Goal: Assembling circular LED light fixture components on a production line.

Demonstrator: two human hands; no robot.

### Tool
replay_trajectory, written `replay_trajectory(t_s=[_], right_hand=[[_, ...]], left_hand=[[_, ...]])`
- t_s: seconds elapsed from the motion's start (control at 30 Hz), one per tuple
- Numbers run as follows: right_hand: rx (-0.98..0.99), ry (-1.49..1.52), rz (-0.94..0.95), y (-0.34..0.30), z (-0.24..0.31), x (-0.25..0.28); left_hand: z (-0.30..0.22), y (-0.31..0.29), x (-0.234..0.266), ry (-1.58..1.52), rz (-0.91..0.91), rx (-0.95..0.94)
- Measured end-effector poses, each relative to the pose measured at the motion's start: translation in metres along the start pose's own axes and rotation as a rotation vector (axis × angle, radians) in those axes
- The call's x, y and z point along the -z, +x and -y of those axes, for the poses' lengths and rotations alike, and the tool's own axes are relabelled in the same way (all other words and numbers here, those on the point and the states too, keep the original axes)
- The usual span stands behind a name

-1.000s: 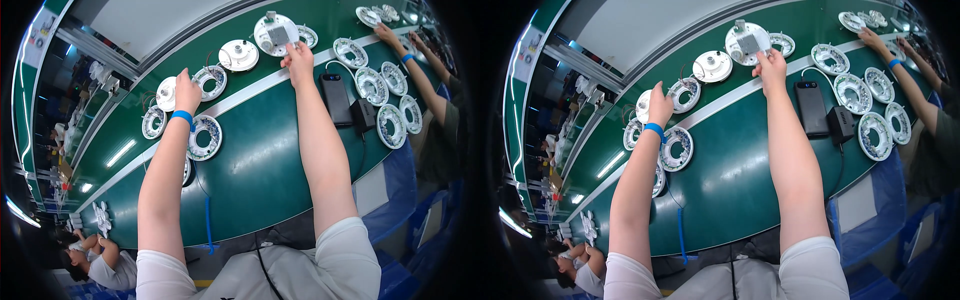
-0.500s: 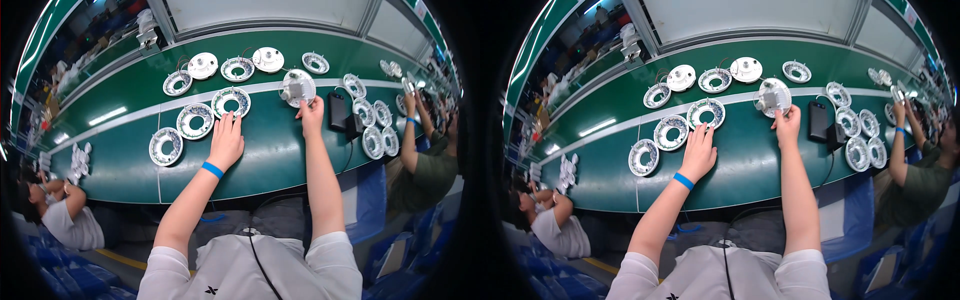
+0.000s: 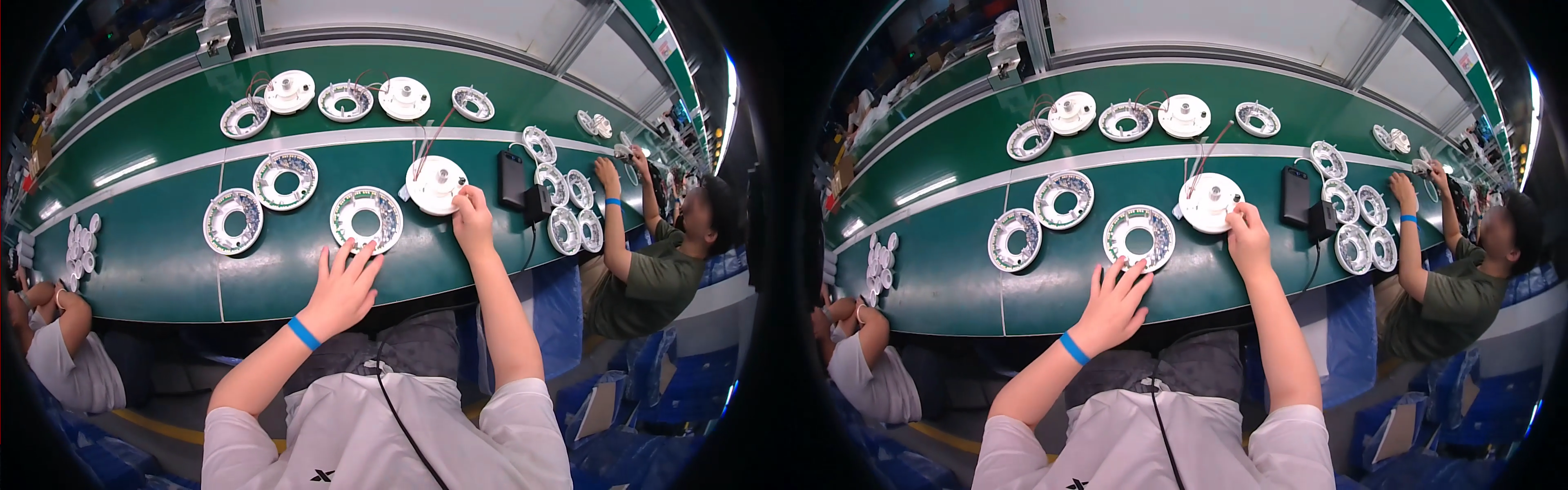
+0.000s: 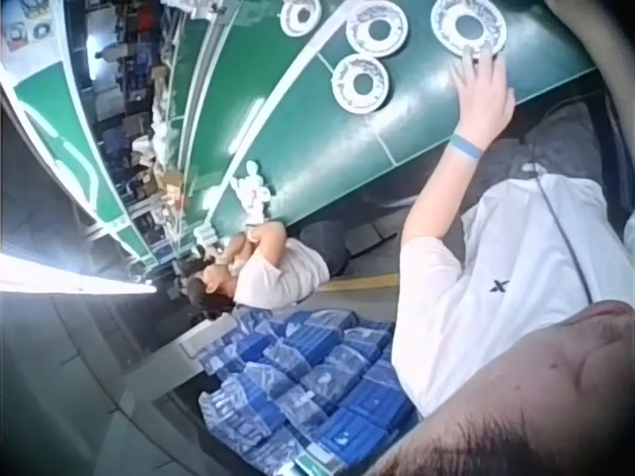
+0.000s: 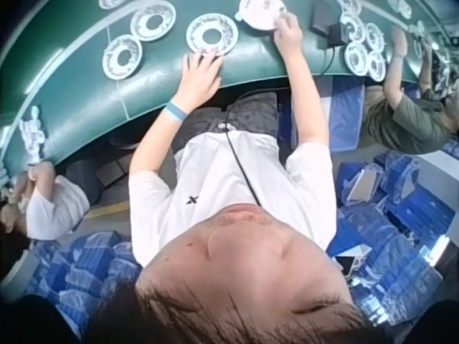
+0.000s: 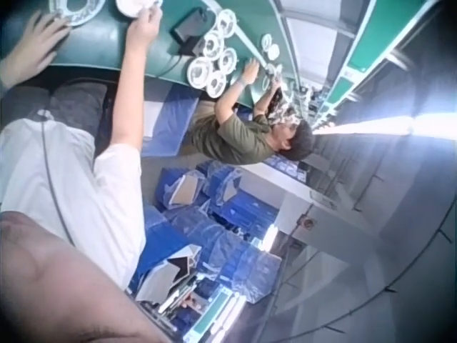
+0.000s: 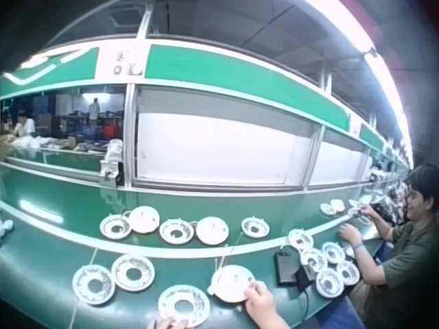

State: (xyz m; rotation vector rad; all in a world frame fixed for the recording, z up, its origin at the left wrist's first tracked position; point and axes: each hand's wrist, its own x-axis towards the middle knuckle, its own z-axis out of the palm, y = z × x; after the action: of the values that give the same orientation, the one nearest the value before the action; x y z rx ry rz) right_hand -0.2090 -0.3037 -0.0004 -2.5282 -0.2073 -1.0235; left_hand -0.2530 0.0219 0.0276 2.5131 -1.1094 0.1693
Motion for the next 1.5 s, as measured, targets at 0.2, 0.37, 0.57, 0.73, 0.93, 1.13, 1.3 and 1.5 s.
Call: replay_trajectory(t_s=[0.2, 0.37, 0.57, 0.73, 0.93, 1.13, 1.3, 1.5], right_hand=[[0.083, -0.065, 0.068, -0.018, 0.008, 0.023], [0.039, -0.076, 0.121, -0.031, 0.024, 0.045], [-0.162, 0.066, -0.070, -0.009, 0.060, 0.047], [-0.714, 0.436, 0.064, 0.049, 0.100, 0.027], [-0.724, 0.254, 0.153, 0.071, 0.089, -0.006], [-0.827, 0.638, 0.170, 0.071, 0.105, -0.007], [-0.792, 0.902, 0.240, 0.067, 0.106, -0.001], [-0.784, 0.443, 0.746, 0.081, 0.122, 0.000]], left_hand=[[0.018, 0.002, 0.027, -0.202, -0.005, 0.006], [0.072, 0.039, 0.025, -0.236, 0.060, -0.007], [0.089, 0.073, 0.017, -0.281, 0.137, -0.162], [0.085, 0.075, 0.004, -0.315, 0.092, -0.157], [0.087, 0.067, 0.002, -0.403, 0.029, -0.149], [0.096, 0.063, 0.006, -0.378, 0.094, -0.203], [0.100, 0.060, 0.001, -0.395, 0.042, -0.195], [0.101, 0.063, -0.002, -0.370, -0.075, -0.195]])
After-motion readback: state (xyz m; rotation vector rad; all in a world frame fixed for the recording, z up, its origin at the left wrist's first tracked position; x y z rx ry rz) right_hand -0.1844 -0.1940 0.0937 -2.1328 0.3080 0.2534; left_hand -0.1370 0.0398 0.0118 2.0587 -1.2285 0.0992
